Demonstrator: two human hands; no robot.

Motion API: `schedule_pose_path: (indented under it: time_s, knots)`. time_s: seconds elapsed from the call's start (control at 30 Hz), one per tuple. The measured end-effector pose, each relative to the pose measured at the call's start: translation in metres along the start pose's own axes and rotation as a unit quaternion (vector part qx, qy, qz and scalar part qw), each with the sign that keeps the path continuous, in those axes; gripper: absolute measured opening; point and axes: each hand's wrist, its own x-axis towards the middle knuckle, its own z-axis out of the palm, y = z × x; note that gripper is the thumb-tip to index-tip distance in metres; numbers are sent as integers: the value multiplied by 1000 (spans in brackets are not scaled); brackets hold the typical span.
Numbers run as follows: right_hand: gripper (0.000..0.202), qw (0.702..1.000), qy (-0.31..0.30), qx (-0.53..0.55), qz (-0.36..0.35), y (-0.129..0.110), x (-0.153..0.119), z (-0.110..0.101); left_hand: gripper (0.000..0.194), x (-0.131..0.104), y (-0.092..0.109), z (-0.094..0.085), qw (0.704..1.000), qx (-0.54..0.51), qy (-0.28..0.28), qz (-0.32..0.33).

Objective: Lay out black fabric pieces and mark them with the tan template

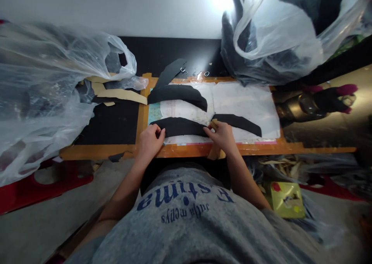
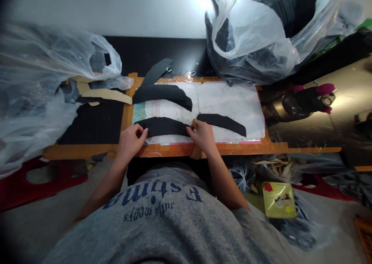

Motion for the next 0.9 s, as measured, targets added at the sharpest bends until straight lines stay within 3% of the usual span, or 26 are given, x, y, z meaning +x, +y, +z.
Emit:
schedule_pose_path:
  time_s: [0.4,0.63,0.8,0.9]
  knots:
    - [21,999,-12,-40,-10,1,2,6,24,1,4,3,998,66,-10,-5]
    - [24,999,-12,-34,-30,6,-1,7,25,-5,-3,6,995,100,2,-5]
    - [27,994,-9,-97,-57,7,-3,6,32,-4,-3,0,991,126,2,-36]
    - [32,986,-8,-163,-46,11,1,1,49,2,-4,-8,981,165,-1,-104]
